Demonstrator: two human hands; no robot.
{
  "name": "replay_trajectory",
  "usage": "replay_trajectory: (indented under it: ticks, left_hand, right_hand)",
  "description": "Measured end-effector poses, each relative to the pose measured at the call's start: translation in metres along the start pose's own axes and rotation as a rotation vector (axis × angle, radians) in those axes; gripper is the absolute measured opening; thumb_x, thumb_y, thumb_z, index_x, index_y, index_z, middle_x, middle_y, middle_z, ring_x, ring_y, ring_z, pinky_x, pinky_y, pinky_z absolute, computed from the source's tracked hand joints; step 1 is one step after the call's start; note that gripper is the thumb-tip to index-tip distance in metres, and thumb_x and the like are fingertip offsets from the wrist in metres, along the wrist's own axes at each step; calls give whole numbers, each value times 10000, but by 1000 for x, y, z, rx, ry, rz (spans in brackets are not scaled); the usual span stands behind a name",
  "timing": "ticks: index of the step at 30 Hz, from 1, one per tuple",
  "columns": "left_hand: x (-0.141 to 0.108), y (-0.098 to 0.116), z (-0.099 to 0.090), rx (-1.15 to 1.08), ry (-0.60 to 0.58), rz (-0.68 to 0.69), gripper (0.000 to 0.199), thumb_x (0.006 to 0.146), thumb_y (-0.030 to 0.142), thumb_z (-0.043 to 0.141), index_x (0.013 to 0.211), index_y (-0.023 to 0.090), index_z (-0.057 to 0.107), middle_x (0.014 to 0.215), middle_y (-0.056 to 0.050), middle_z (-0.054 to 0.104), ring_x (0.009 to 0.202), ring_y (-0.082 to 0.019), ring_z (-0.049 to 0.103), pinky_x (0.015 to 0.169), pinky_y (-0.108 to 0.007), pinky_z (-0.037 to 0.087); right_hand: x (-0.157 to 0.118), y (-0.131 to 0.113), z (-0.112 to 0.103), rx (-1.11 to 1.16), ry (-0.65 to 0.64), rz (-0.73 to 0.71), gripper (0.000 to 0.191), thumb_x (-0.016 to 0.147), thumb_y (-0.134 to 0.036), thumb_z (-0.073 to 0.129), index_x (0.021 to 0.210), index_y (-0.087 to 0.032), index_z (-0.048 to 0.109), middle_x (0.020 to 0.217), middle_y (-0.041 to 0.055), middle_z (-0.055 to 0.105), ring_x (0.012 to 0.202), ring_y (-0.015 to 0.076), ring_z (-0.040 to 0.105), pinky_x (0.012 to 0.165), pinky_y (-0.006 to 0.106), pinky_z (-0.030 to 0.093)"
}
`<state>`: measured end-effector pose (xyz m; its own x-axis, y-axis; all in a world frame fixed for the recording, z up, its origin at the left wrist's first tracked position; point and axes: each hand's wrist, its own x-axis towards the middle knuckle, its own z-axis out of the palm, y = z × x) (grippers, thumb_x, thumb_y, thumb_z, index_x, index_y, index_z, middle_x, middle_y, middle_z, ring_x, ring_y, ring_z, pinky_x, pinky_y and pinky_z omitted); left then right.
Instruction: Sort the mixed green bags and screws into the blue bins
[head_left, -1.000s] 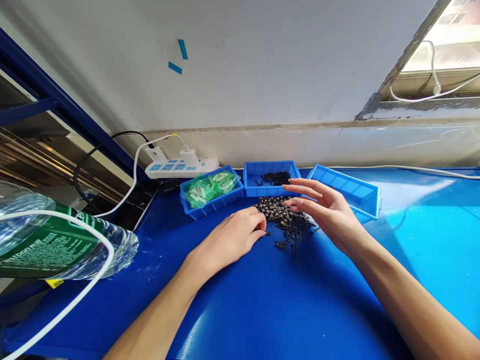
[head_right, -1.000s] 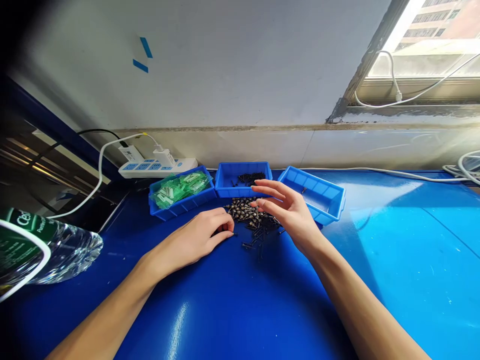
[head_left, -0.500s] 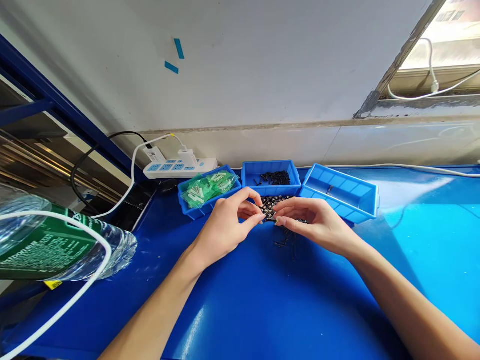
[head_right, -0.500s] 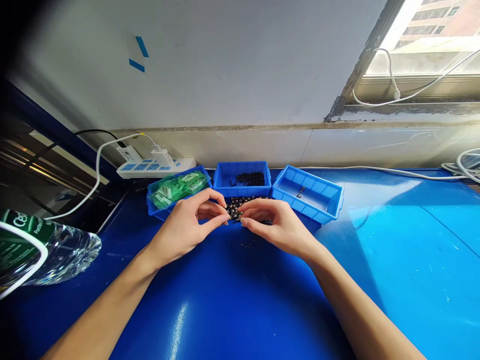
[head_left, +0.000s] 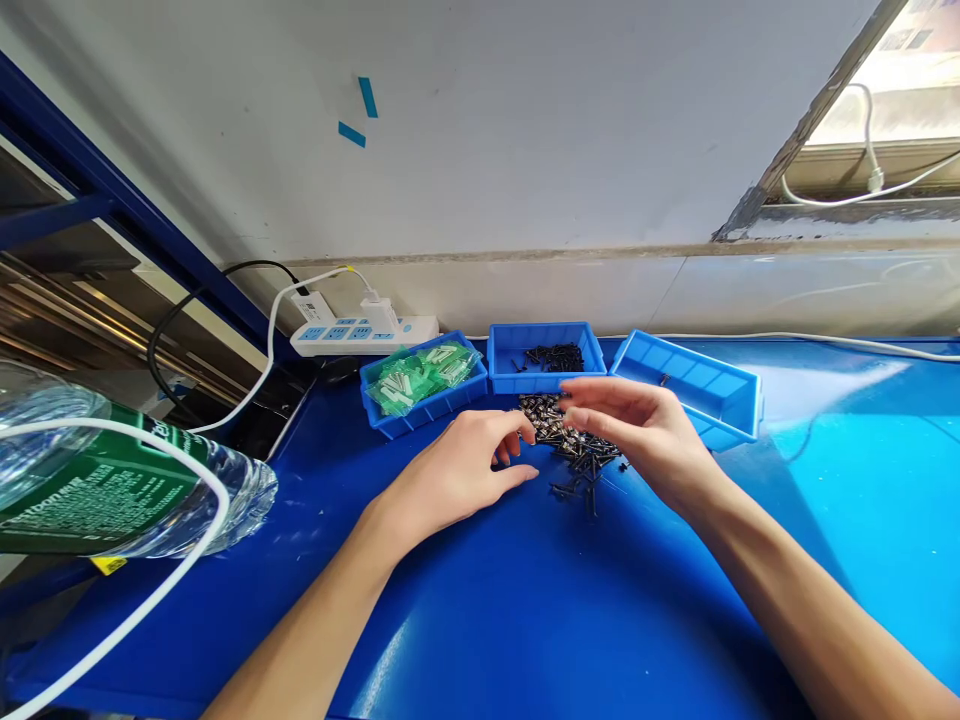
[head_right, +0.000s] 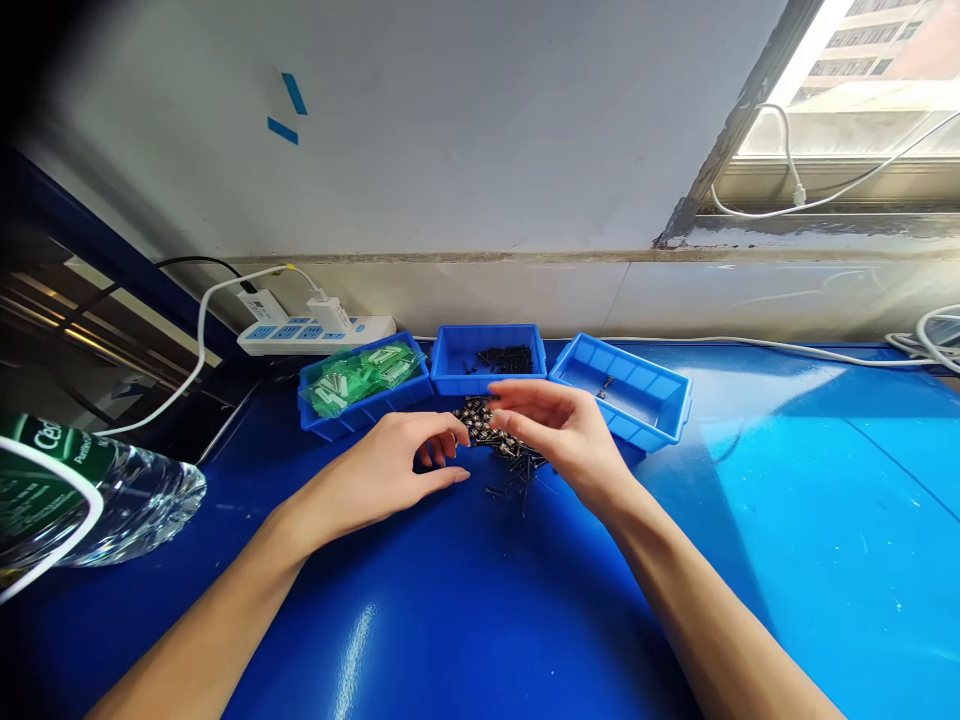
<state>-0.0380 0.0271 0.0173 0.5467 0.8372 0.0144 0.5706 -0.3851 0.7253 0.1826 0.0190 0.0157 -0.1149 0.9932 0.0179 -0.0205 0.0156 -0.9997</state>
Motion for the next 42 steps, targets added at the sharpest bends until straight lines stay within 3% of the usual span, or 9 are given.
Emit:
replay_trajectory:
  ticks: [3, 5, 15, 18, 22, 24, 28, 34, 42]
  left_hand:
    - [1, -4, 6, 124, -33, 26, 168, 874, 241, 793, 1014, 205, 708, 952, -24, 719, 865, -211, 687, 766, -312, 519]
    - [1, -4, 10, 161, -53, 27, 117, 895, 212, 768, 991, 202, 704, 979, -32, 710, 887, -215, 683, 782, -320, 510]
    - [3, 2, 11, 217, -52, 1, 133, 960, 108, 635, 863, 193, 669, 934, -23, 694, 834, -198, 679, 746, -314, 508]
    - [2, 5, 14, 227, 15, 102, 8, 961, 181, 686, 962, 187, 691, 978, -38, 706, 901, -219, 693, 815, -337, 543]
    - [2, 8, 25, 267, 18, 233, 154, 960, 246, 722, 1101, 186, 711, 1100, -66, 720, 1032, -247, 691, 911, -368, 563]
    - [2, 7, 31, 313, -12, 240, 75, 996, 203, 658, 1025, 181, 723, 1058, -63, 723, 1009, -237, 692, 879, -354, 569]
    - [2, 6, 36, 347, -9, 228, 170, 1032, 159, 569, 949, 165, 718, 992, -63, 726, 943, -222, 694, 836, -335, 564]
    - [0, 11, 33, 234, -64, 300, 189, 941, 307, 757, 1089, 192, 727, 1055, -53, 725, 999, -232, 700, 869, -332, 567]
    - [4, 5, 35, 221, -72, 216, 79, 980, 161, 657, 1025, 192, 713, 1030, -58, 732, 962, -220, 709, 854, -312, 556]
  right_hand:
    - [2, 3, 2, 103, 83, -51, 611, 725, -358, 918, 1307, -342, 730, 1399, 66, 720, 1176, 298, 733, 1000, 458, 590]
    - [2, 6, 2, 114, 65, -30, 680, 739, -344, 912, 1377, -368, 676, 1494, 69, 652, 1202, 307, 722, 1014, 482, 588]
    - [-4, 7, -1, 64, 85, -14, 407, 828, -368, 843, 1218, -301, 742, 1324, 83, 751, 980, 237, 776, 930, 425, 604]
    - [-5, 4, -2, 56, 84, -12, 393, 822, -376, 846, 1191, -284, 746, 1275, 82, 768, 938, 223, 771, 899, 408, 601]
    - [-6, 2, -4, 73, 130, -17, 373, 809, -394, 854, 1150, -279, 755, 1220, 71, 783, 893, 207, 764, 871, 392, 596]
    - [-6, 0, -4, 77, 154, -16, 362, 802, -395, 859, 1128, -273, 760, 1198, 68, 789, 879, 203, 761, 853, 380, 592]
    - [-6, -1, -5, 81, 162, -18, 340, 799, -377, 858, 1110, -276, 766, 1176, 56, 795, 866, 187, 754, 828, 351, 579]
    - [-2, 4, -10, 72, 154, -49, 326, 786, -397, 862, 1078, -277, 781, 1119, 57, 805, 822, 187, 746, 810, 363, 584]
    - [0, 1, -12, 48, 143, -24, 404, 733, -455, 873, 1067, -254, 767, 1083, 78, 807, 812, 213, 746, 833, 408, 594]
